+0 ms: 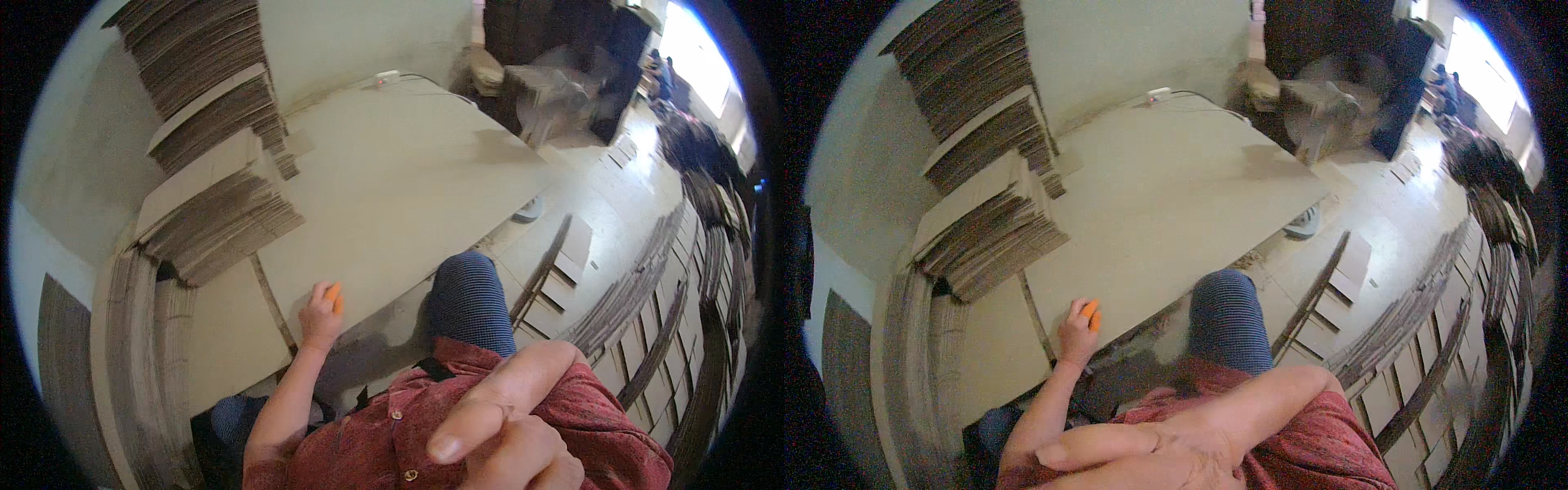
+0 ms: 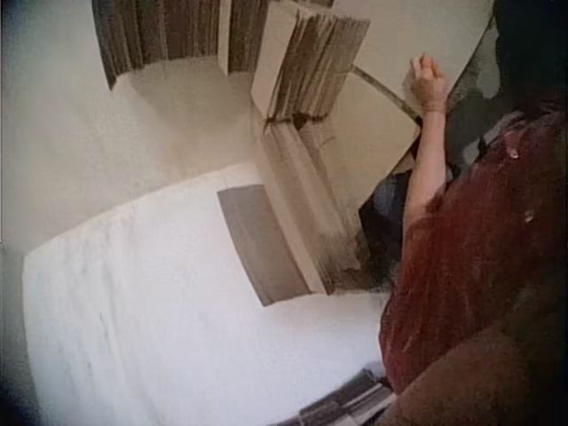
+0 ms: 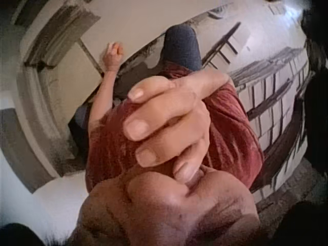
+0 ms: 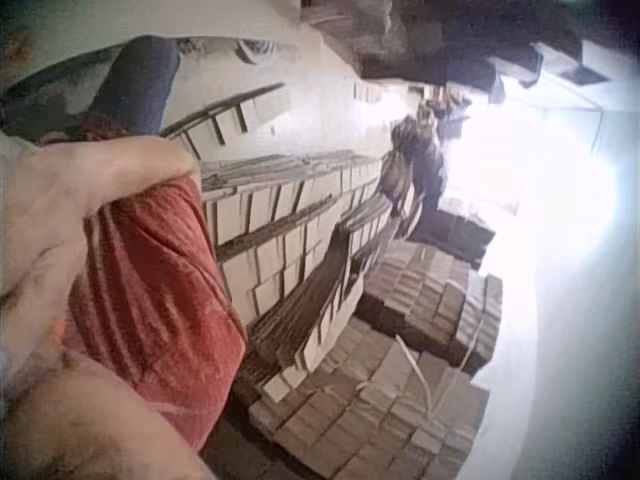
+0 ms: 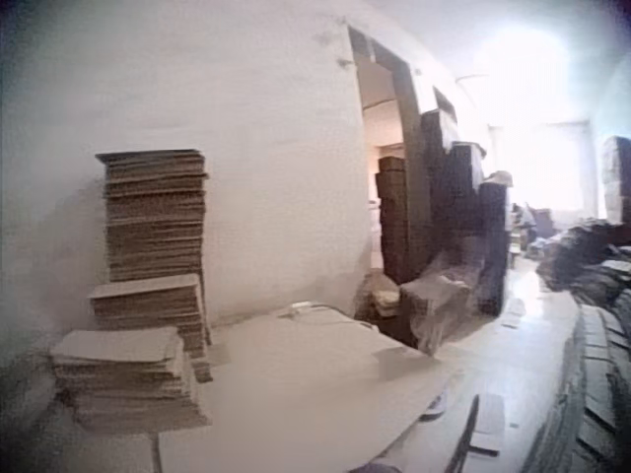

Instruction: The person sits on the floor and repeatedly folds pre-cut cardboard sheets into multi-compartment dividers. They use an orange utility knife to score or trim edges, then fold the panels into a grid-like structure and place the finished units into a growing stack.

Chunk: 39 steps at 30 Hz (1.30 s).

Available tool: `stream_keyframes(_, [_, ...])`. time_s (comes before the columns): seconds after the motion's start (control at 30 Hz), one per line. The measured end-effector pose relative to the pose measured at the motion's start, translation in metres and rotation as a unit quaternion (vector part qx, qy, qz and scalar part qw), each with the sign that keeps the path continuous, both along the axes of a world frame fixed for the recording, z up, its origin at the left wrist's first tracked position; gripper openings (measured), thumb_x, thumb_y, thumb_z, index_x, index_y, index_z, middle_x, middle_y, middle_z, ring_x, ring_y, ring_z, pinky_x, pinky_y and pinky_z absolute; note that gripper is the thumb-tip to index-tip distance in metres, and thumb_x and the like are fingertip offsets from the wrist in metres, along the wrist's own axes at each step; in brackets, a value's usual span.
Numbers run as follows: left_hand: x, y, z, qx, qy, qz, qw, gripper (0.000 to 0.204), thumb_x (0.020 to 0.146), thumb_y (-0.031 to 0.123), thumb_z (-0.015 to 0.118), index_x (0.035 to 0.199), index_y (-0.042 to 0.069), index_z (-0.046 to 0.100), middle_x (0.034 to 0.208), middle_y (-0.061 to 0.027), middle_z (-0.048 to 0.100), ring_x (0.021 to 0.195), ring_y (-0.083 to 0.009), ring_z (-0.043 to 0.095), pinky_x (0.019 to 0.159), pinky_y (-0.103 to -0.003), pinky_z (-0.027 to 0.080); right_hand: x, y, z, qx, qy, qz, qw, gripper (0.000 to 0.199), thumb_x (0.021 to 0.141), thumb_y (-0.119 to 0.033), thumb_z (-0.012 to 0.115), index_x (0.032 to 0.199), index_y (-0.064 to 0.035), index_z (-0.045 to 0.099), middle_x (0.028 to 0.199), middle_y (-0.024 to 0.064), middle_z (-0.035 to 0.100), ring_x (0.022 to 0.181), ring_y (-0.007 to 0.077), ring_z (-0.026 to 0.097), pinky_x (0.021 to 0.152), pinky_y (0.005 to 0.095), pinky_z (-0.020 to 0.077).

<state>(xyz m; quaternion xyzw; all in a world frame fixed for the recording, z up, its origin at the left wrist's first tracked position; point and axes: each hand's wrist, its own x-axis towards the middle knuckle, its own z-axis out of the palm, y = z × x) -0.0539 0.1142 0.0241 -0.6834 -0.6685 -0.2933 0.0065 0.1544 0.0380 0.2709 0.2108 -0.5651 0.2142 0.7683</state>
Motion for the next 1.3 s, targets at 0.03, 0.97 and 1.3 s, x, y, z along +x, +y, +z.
stream_keyframes(0.03, [0.001, -0.002, 0.002, -0.013, -0.004, 0.005, 1.000, 0.023, 0.081, 0.017, 0.059, 0.103, 0.013, 0.063, 0.104, -0.0022, 0.056, 0.080, -0.0273, 0.061, 0.067, -0.039, 0.049, -0.001, -0.001, 0.001, -0.009, -0.024, 0.017, 1.000, 0.036, 0.093, -0.026, 0.049, 0.127, -0.0149, 0.051, 0.103, 0.0071, 0.063, 0.102, 0.0318, 0.056, 0.090, 0.0497, 0.0390])
stream_keyframes(0.97, [-0.199, 0.158, 0.206, -0.031, 0.106, 0.072, 0.991, 0.031, 0.087, 0.015, 0.056, 0.116, 0.005, 0.058, 0.100, -0.0198, 0.063, 0.091, -0.0320, 0.061, 0.080, -0.039, 0.047, 0.032, 0.098, -0.200, -0.283, -0.632, -0.078, 0.717, 0.040, 0.082, -0.021, 0.066, 0.115, -0.0015, 0.054, 0.088, 0.0200, 0.062, 0.072, 0.0338, 0.063, 0.060, 0.0375, 0.0500])
stream_keyframes(1.3, [-0.068, 0.044, 0.148, 0.068, 0.075, -0.224, 0.969, 0.033, 0.089, 0.009, 0.045, 0.121, 0.003, 0.052, 0.117, -0.0131, 0.057, 0.110, -0.0268, 0.053, 0.094, -0.036, 0.043, 0.025, 0.109, -0.194, -0.589, -0.397, 0.293, 0.640, 0.049, 0.088, -0.026, 0.058, 0.127, 0.0013, 0.044, 0.113, 0.0168, 0.058, 0.097, 0.0252, 0.060, 0.082, 0.0358, 0.0487])
